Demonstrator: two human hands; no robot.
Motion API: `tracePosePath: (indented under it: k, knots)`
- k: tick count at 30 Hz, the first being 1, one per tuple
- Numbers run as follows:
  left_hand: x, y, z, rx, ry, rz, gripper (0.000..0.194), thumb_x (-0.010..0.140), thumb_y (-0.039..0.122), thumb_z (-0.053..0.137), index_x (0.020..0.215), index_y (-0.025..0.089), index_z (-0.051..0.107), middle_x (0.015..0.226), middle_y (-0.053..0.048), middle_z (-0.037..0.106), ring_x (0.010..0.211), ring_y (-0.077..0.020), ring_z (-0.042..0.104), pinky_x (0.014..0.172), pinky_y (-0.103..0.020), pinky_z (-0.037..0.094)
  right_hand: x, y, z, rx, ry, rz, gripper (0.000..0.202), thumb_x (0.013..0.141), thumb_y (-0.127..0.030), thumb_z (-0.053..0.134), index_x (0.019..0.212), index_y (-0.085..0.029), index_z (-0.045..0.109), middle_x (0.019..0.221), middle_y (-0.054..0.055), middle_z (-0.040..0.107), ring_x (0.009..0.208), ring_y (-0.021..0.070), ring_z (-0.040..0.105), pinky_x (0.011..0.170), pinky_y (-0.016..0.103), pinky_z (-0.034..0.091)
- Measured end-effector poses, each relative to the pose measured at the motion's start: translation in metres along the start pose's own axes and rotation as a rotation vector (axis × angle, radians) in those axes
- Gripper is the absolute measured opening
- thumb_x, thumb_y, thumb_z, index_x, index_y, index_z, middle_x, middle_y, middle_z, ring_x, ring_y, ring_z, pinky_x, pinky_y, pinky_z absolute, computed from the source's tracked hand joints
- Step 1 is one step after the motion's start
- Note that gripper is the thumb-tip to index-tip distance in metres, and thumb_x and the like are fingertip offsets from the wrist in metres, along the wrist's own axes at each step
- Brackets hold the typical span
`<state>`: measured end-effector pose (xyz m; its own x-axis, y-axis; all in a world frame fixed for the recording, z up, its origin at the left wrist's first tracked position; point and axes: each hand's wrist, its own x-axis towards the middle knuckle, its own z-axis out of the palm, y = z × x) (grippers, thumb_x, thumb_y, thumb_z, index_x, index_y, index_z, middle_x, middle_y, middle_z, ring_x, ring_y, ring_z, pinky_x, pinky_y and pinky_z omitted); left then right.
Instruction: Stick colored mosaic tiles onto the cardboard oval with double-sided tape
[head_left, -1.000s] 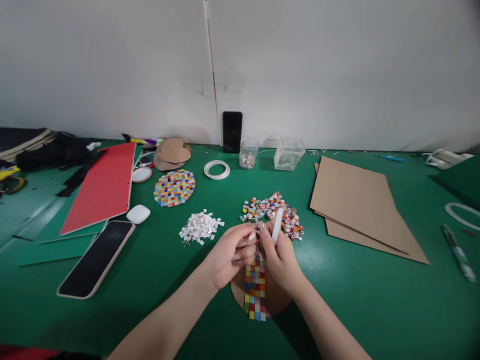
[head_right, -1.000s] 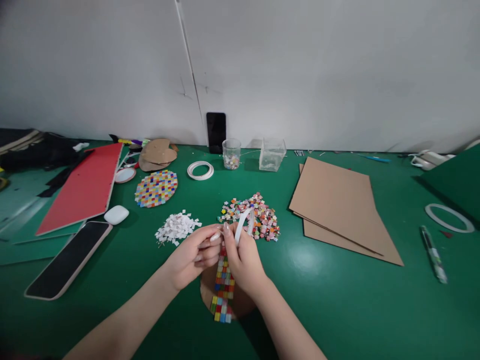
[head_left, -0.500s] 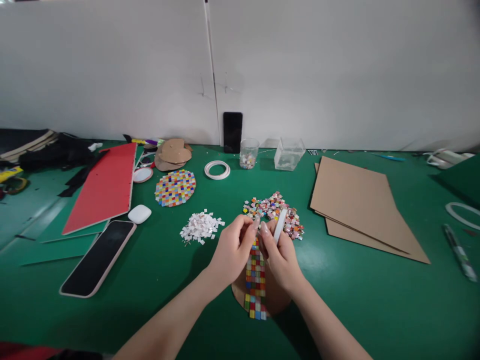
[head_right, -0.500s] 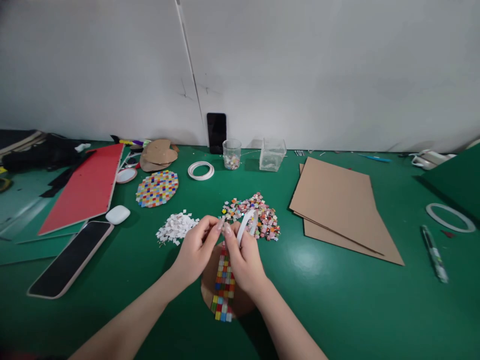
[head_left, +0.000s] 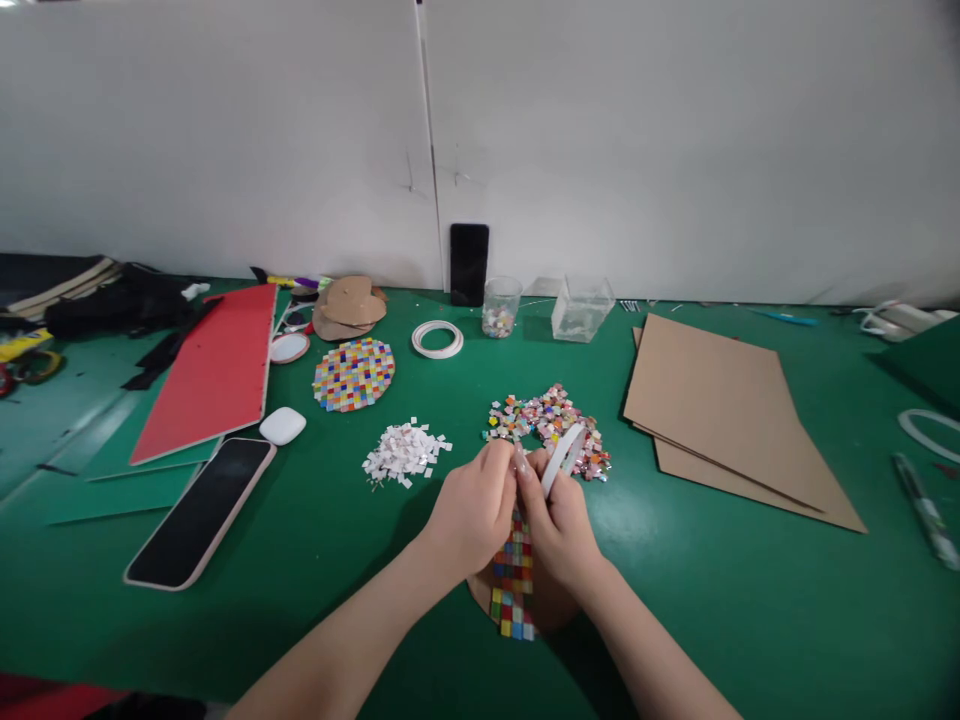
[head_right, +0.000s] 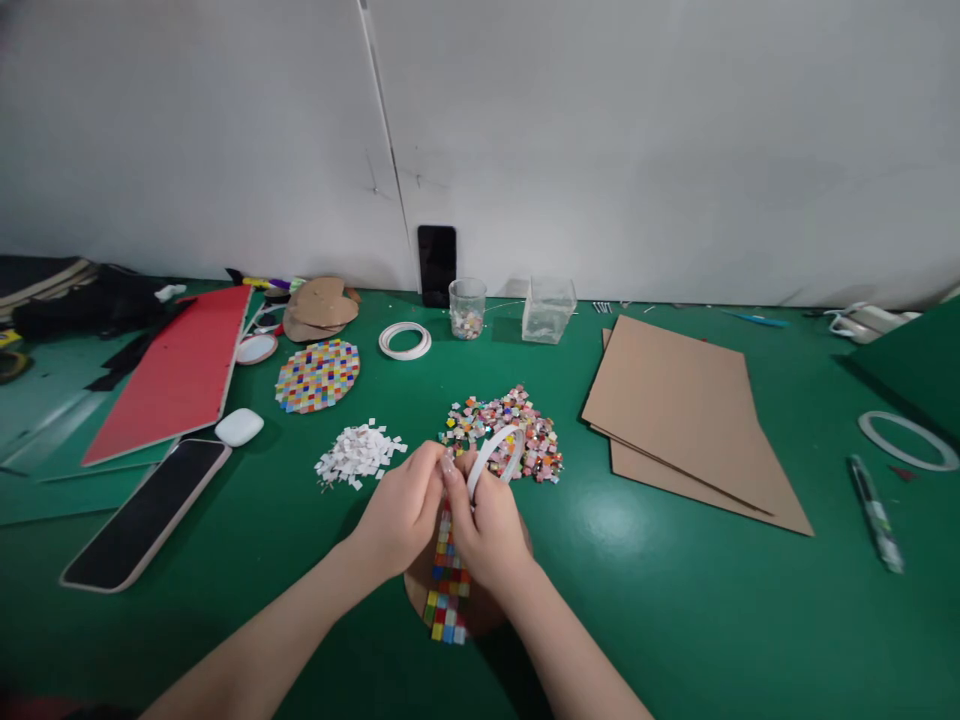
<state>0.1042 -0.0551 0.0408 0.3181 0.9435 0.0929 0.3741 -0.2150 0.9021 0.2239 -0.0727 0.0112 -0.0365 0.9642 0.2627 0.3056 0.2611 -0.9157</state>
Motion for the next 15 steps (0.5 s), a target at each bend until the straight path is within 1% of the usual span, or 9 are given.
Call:
tracePosePath:
  k: [5, 7, 11, 15]
  knots:
    - [0.0004, -0.0001, -0.0013, 0.031, -0.030, 0.043, 0.014, 0.085, 0.016, 0.040, 0.071, 0.021, 0.040, 0.064, 0.001, 0.042, 0.056, -0.0149, 0.039, 0.054, -0.026, 0.022, 0.0005, -0.0013, -0.0022, -0.090, -0.028, -0.058, 0.024, 0.092, -0.024, 0.035, 0.069, -0.021, 0.036, 0.059, -0.004, 0.041, 0.050, 0.0110, 0.043, 0.049, 0.024, 0.030]
    - [0.0011, 0.0001, -0.0021, 0.027, -0.048, 0.033, 0.017, 0.087, 0.017, 0.037, 0.070, 0.021, 0.037, 0.062, 0.002, 0.041, 0.054, -0.0138, 0.038, 0.054, -0.026, 0.022, 0.0007, -0.0028, -0.0029, -0.082, -0.041, -0.049, 0.024, 0.093, -0.024, 0.034, 0.069, -0.021, 0.038, 0.059, -0.004, 0.041, 0.051, 0.0113, 0.042, 0.050, 0.025, 0.031]
    - [0.0027, 0.0021, -0.0041, -0.015, -0.106, -0.024, 0.022, 0.091, 0.023, 0.031, 0.070, 0.021, 0.035, 0.062, 0.002, 0.042, 0.055, -0.0129, 0.039, 0.053, -0.026, 0.023, -0.0005, -0.0045, -0.0025, 0.038, -0.023, 0.032, 0.029, 0.094, -0.028, 0.034, 0.066, -0.021, 0.035, 0.057, -0.005, 0.035, 0.050, 0.0102, 0.035, 0.048, 0.024, 0.029]
    - [0.0029, 0.0048, -0.0046, -0.096, -0.122, -0.080, 0.026, 0.093, 0.031, 0.029, 0.071, 0.020, 0.037, 0.062, 0.003, 0.041, 0.054, -0.0118, 0.037, 0.053, -0.026, 0.025, -0.0019, -0.0039, -0.0009, 0.197, 0.017, 0.089, 0.030, 0.094, -0.033, 0.036, 0.066, -0.021, 0.034, 0.057, -0.006, 0.031, 0.049, 0.0092, 0.029, 0.046, 0.023, 0.027]
